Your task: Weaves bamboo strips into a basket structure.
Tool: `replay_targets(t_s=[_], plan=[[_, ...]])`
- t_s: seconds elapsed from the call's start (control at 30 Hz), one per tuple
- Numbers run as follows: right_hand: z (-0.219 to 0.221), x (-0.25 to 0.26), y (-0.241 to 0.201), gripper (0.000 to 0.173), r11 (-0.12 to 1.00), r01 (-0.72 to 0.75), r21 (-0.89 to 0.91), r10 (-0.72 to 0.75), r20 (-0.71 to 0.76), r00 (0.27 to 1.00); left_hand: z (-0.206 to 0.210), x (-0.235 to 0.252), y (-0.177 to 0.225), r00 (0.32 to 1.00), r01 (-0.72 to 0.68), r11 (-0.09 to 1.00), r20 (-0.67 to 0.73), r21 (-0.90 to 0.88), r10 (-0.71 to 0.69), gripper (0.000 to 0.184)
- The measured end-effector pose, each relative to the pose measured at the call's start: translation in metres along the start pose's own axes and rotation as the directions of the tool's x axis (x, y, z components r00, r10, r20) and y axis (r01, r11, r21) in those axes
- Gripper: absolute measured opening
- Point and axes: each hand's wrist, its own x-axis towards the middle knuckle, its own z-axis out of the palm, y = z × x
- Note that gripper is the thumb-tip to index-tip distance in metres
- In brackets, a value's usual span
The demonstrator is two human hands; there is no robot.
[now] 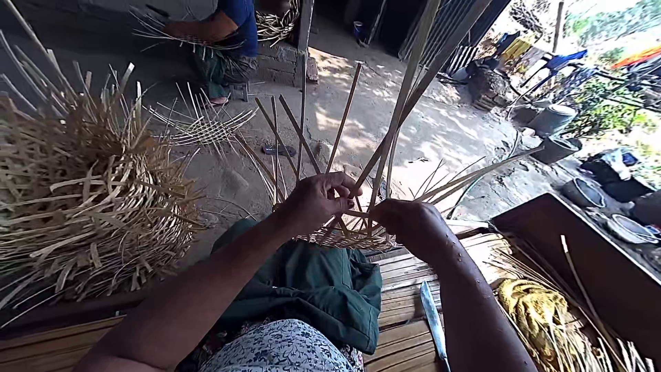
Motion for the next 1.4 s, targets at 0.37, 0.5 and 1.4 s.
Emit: replay_targets(t_s=[0.37,0.5,1.4], plan=[[0.0,0.006,0.006,0.02,0.997,-0.064,0.035,0.063,0.031,0.998,0.015,-0.007,-0.011,0.899,-0.353,0.893,-0.162,0.28,0.406,0.033],[0.011,0.002,-0.003,0.016,0.998,-0.014,0.067,0.023,-0.131,0.991,0.03,-0.001,-0.003,0.785,-0.558,0.513,0.216,0.652,0.58,0.057],[0.047,-0.003,-0.03,0.016,0.948,-0.207,-0.242,0.076,-0.458,0.886,0.027,0.0,-0.006,0.906,-0.334,0.746,-0.023,0.576,0.424,0.027]])
